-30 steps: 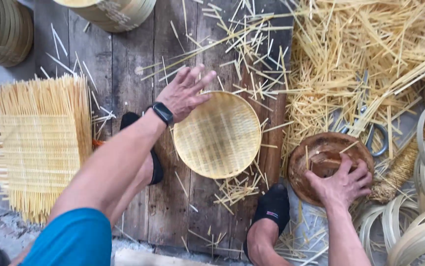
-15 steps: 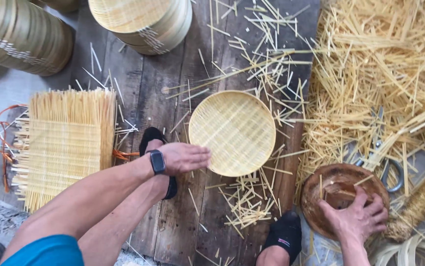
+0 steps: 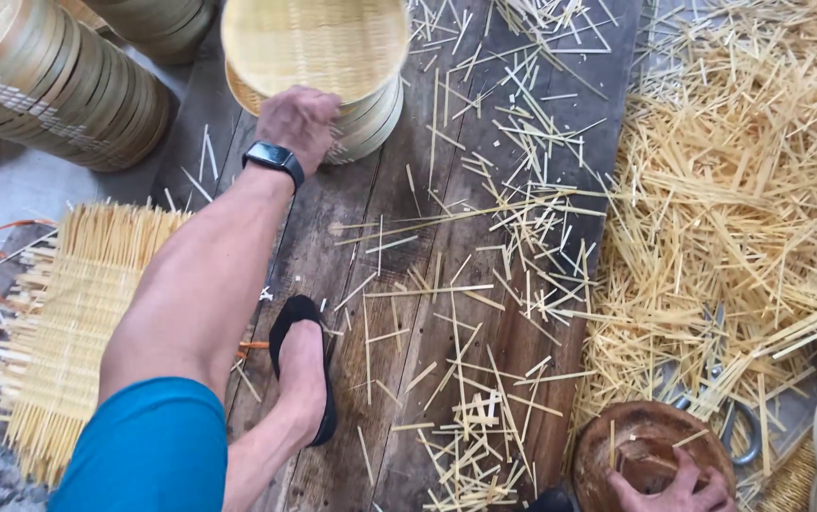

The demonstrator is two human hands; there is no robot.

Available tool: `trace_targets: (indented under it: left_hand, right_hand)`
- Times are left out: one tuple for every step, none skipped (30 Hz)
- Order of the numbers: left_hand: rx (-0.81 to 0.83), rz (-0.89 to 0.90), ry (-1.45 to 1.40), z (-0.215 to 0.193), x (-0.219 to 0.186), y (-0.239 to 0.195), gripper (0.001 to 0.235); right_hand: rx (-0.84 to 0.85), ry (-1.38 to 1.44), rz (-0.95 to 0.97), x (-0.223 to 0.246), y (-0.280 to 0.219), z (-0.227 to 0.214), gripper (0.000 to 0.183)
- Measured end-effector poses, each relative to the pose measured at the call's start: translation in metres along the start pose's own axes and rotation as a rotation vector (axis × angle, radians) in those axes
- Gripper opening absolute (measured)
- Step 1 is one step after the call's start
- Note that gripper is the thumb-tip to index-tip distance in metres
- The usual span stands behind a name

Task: The person sits on the floor of a bamboo workshop and assembles round woven bamboo baskets. They trim excess bamboo strips from a woven mat with scissors, press the mat into a round wooden mold, fit a bent bamboo rim ring around the mat edge, and place the finished basket onto a stack of completed baskets.

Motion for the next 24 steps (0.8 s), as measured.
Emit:
trace_targets:
  left_hand:
    - [-0.002, 0.004, -0.005, -0.004, -0.002, 0.002, 0.022]
    - [0.031, -0.052, -0.041, -0.008, -0.003, 0.001, 0.018]
    - [0.064, -0.108, -0.077, -0.011, -0.004, -0.001, 0.014]
    - [0.07, -0.108, -0.079, -0.01, -0.003, -0.004, 0.014]
    - [0.082, -0.122, -0.089, -0.009, -0.002, -0.007, 0.014]
    - [0.09, -0.136, -0.099, -0.008, -0.001, -0.009, 0.014]
    - [0.093, -0.135, -0.1, -0.01, -0.002, -0.009, 0.014]
    - [0.103, -0.143, -0.122, -0.013, -0.003, -0.01, 0.012]
    - [0.112, -0.151, -0.143, -0.017, -0.004, -0.011, 0.013]
    - [0.109, -0.152, -0.143, -0.017, -0.004, -0.011, 0.013]
    - [0.144, -0.185, -0.187, -0.017, -0.004, -0.012, 0.014]
    - [0.177, -0.216, -0.232, -0.018, -0.005, -0.012, 0.016]
    - [0.171, -0.215, -0.232, -0.018, -0.006, -0.009, 0.016]
    - [0.192, -0.232, -0.196, -0.018, -0.007, -0.009, 0.013]
    - [0.213, -0.249, -0.159, -0.018, -0.009, -0.008, 0.015]
    - [0.21, -0.25, -0.16, -0.01, -0.016, -0.014, 0.015]
    - [-0.054, -0.135, -0.06, -0.006, -0.024, -0.019, 0.026]
    - [-0.318, -0.013, 0.043, -0.002, -0.032, -0.024, 0.042]
    - [-0.321, -0.008, 0.045, -0.013, -0.064, -0.044, 0.042]
    - [-0.199, -0.047, -0.281, -0.024, -0.098, -0.063, 0.04]
    - [-0.07, -0.083, -0.603, -0.034, -0.132, -0.082, 0.038]
    - [-0.076, -0.075, -0.611, -0.027, -0.173, -0.117, 0.038]
    - [0.413, -0.251, -0.836, -0.02, -0.213, -0.153, 0.042]
    - [0.924, -0.423, -1.03, -0.021, -0.253, -0.196, 0.051]
  right_hand:
    - [-0.002, -0.002, 0.006, -0.001, 0.003, 0.003, 0.111]
    - [-0.006, 0.014, -0.005, -0.004, 0.003, 0.005, 0.111]
    - [-0.009, 0.03, -0.015, -0.006, 0.002, 0.008, 0.111]
    - [-0.003, 0.027, -0.014, -0.004, 0.001, 0.002, 0.111]
    - [0.0, 0.028, -0.011, -0.002, -0.001, -0.003, 0.109]
    - [0.0, 0.03, -0.008, 0.001, -0.002, -0.008, 0.108]
    - [0.003, 0.029, -0.007, 0.003, -0.003, -0.012, 0.108]
    - [-0.005, 0.032, -0.009, 0.006, -0.002, -0.016, 0.106]
    - [-0.014, 0.036, -0.011, 0.008, -0.002, -0.021, 0.104]
    - [-0.017, 0.037, -0.012, 0.004, -0.001, -0.012, 0.104]
    - [-0.024, 0.04, -0.003, -0.001, -0.001, -0.003, 0.106]
    - [-0.033, 0.044, 0.007, -0.005, 0.001, 0.006, 0.107]
    - [-0.038, 0.046, 0.008, -0.004, 0.003, 0.007, 0.107]
    - [-0.088, 0.172, 0.003, -0.006, 0.004, 0.007, 0.1]
    - [-0.138, 0.297, -0.002, -0.008, 0.005, 0.007, 0.094]
    - [-0.141, 0.297, -0.003, -0.009, 0.008, -0.006, 0.094]
    - [-0.082, 0.343, 0.012, -0.011, 0.011, -0.018, 0.097]
    - [-0.022, 0.396, 0.03, -0.01, 0.012, -0.029, 0.102]
    - [-0.023, 0.401, 0.033, 0.0, 0.019, -0.059, 0.102]
    - [0.111, 0.718, 0.088, 0.008, 0.026, -0.089, 0.1]
    - [0.246, 1.037, 0.133, 0.016, 0.032, -0.119, 0.098]
    - [0.234, 1.037, 0.139, 0.023, 0.032, -0.122, 0.098]
    - [0.204, 1.224, 0.123, 0.03, 0.032, -0.125, 0.087]
    - [0.177, 1.405, 0.102, 0.037, 0.03, -0.13, 0.077]
Point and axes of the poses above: each hand's wrist, its own y-axis towards the middle knuckle, its own z-axis out of the palm, x = y × z, the point moved 1 cm from there along y, towards the middle knuckle, and after that the axes turned 8 degrees about -z, right-handed, at the moved point
